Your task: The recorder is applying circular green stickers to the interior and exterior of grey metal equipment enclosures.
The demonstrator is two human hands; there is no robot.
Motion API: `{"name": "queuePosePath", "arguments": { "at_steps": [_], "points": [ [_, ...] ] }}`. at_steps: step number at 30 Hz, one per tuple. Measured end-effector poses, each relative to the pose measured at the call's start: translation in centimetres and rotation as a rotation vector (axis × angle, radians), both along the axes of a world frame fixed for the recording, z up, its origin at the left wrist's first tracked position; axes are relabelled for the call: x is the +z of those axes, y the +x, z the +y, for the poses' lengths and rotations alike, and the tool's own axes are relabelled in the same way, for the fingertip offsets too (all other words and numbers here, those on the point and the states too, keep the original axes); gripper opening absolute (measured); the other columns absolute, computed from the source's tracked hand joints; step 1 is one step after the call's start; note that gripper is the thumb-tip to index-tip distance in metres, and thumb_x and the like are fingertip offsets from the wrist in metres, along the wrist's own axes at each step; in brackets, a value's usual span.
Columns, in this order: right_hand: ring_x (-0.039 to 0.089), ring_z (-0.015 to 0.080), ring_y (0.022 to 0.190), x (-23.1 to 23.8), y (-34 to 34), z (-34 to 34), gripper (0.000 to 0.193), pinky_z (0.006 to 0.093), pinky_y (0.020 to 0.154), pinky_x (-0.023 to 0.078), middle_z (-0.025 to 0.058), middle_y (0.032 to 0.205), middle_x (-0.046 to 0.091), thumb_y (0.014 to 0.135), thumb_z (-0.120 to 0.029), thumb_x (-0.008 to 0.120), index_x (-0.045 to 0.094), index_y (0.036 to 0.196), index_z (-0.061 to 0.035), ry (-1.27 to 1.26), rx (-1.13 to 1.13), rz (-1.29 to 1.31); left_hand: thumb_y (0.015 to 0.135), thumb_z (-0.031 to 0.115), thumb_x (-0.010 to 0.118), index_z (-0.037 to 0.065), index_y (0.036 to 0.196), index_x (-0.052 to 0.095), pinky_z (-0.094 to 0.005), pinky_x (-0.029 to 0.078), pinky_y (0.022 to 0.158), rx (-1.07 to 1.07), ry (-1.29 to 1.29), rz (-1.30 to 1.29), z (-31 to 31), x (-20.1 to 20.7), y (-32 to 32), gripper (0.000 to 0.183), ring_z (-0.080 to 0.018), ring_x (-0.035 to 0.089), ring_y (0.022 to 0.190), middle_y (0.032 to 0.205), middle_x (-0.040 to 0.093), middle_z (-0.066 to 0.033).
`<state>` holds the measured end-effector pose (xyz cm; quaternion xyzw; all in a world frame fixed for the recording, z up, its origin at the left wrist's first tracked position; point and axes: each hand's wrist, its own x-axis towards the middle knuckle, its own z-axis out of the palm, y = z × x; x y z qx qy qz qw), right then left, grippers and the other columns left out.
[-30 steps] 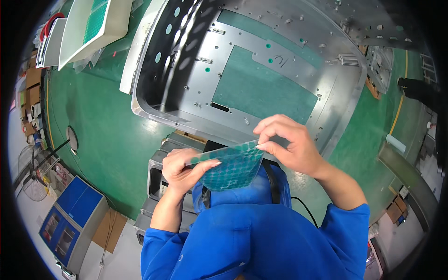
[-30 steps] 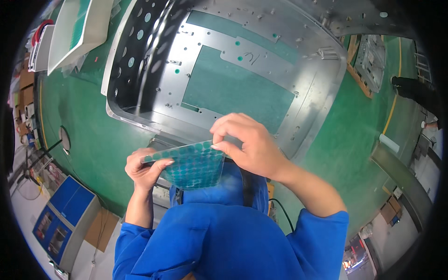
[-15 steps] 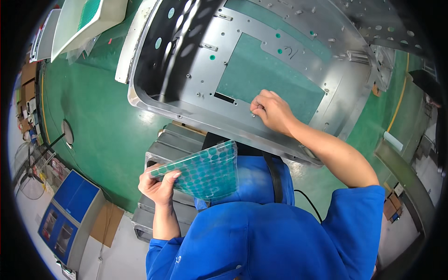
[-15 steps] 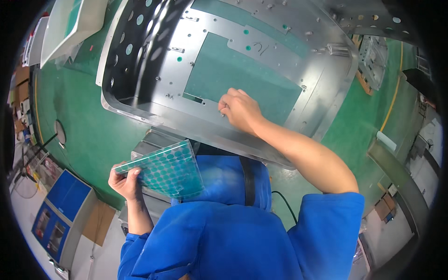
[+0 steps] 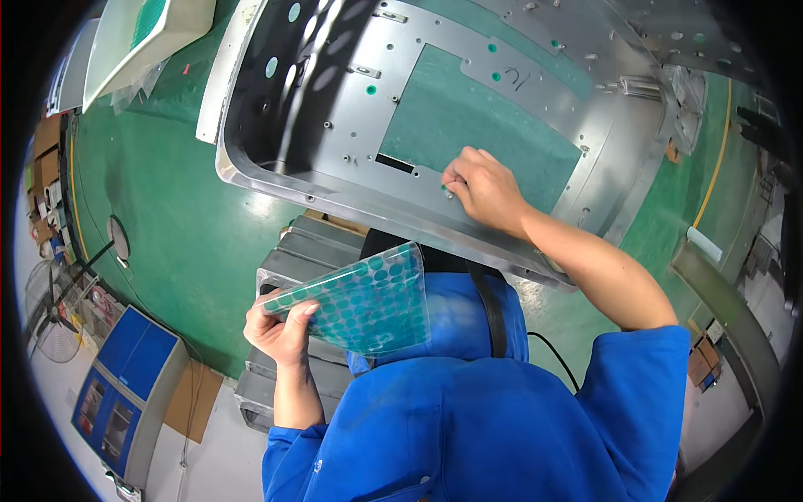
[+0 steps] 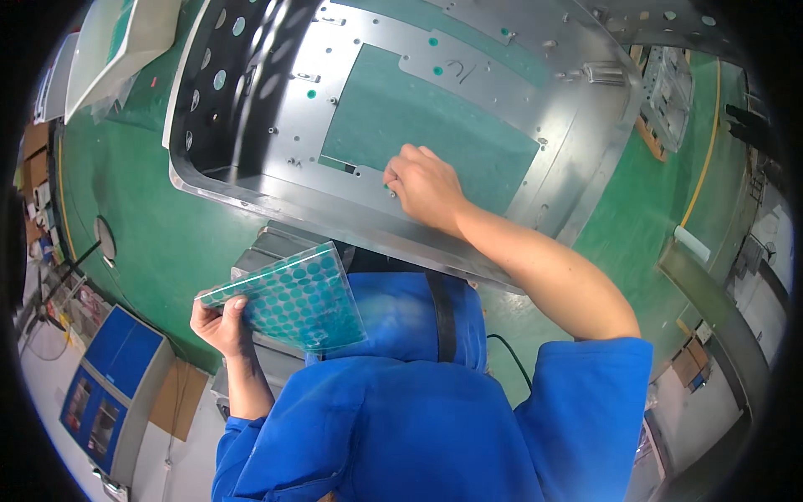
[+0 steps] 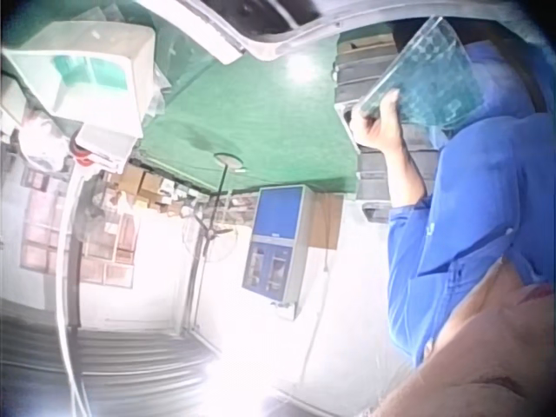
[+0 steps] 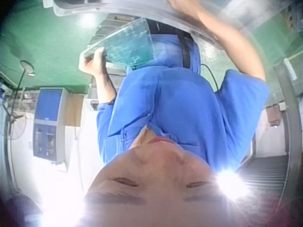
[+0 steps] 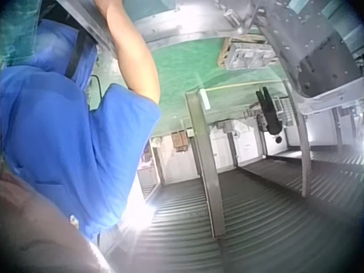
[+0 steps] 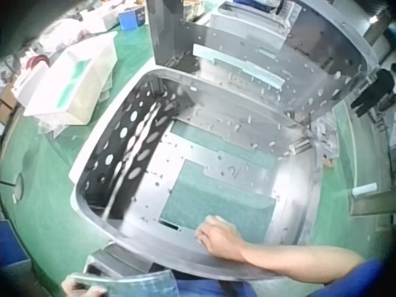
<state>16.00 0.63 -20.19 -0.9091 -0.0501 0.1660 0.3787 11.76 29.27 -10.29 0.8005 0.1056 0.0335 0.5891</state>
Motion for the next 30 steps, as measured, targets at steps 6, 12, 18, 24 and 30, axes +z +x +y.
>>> {"name": "queuePosePath", "arguments": {
  "at_steps": [6,12,18,24,30],
  "points": [
    [0.049,0.0232,0.072,-0.01,-0.20,0.00,0.006,0.0336,0.062,0.041,0.0056,0.073,0.050,0.069,-0.006,0.058,0.056,0.075,-0.0065,-0.002,0.010,-0.066,0.055,0.004,0.077,0.001,0.067,0.058,-0.0166,0.032,0.047,0.007,0.001,0.004,-0.18,-0.05,-0.12,0.023,-0.0038,0.042,0.050,0.063,0.057,-0.0019],
    [0.050,0.0225,0.072,-0.02,-0.22,-0.08,0.007,0.0330,0.062,0.041,0.0053,0.073,0.050,0.069,-0.005,0.059,0.056,0.075,-0.0061,0.011,0.020,-0.081,0.056,0.004,0.077,0.001,0.068,0.058,-0.0163,0.031,0.047,-0.004,-0.004,-0.007,-0.03,-0.15,-0.20,0.023,-0.0035,0.041,0.050,0.064,0.057,-0.0014],
    [0.049,0.0230,0.074,-0.02,-0.24,-0.12,0.006,0.0338,0.063,0.041,0.0051,0.074,0.050,0.070,-0.005,0.058,0.056,0.074,-0.0068,0.008,0.019,-0.057,0.057,0.004,0.076,0.001,0.069,0.058,-0.0160,0.031,0.047,-0.001,0.003,-0.001,-0.08,-0.29,-0.24,0.022,-0.0030,0.041,0.050,0.064,0.057,-0.0010],
    [0.049,0.0242,0.077,-0.13,-0.28,-0.11,0.003,0.0351,0.065,0.042,0.0050,0.076,0.050,0.071,-0.008,0.057,0.056,0.073,-0.0082,0.009,0.022,-0.015,0.057,0.003,0.076,0.000,0.070,0.058,-0.0159,0.033,0.048,0.016,-0.036,0.011,-0.07,-0.34,-0.29,0.023,-0.0030,0.042,0.051,0.065,0.057,-0.0014],
    [0.049,0.0237,0.075,-0.04,-0.11,-0.18,0.003,0.0344,0.063,0.042,0.0050,0.074,0.050,0.070,-0.006,0.058,0.056,0.073,-0.0078,0.038,0.004,-0.012,0.057,0.003,0.076,0.000,0.071,0.057,-0.0160,0.034,0.050,0.008,-0.044,0.009,-0.01,-0.37,-0.18,0.024,-0.0037,0.043,0.052,0.066,0.058,-0.0019]
  ]
}}
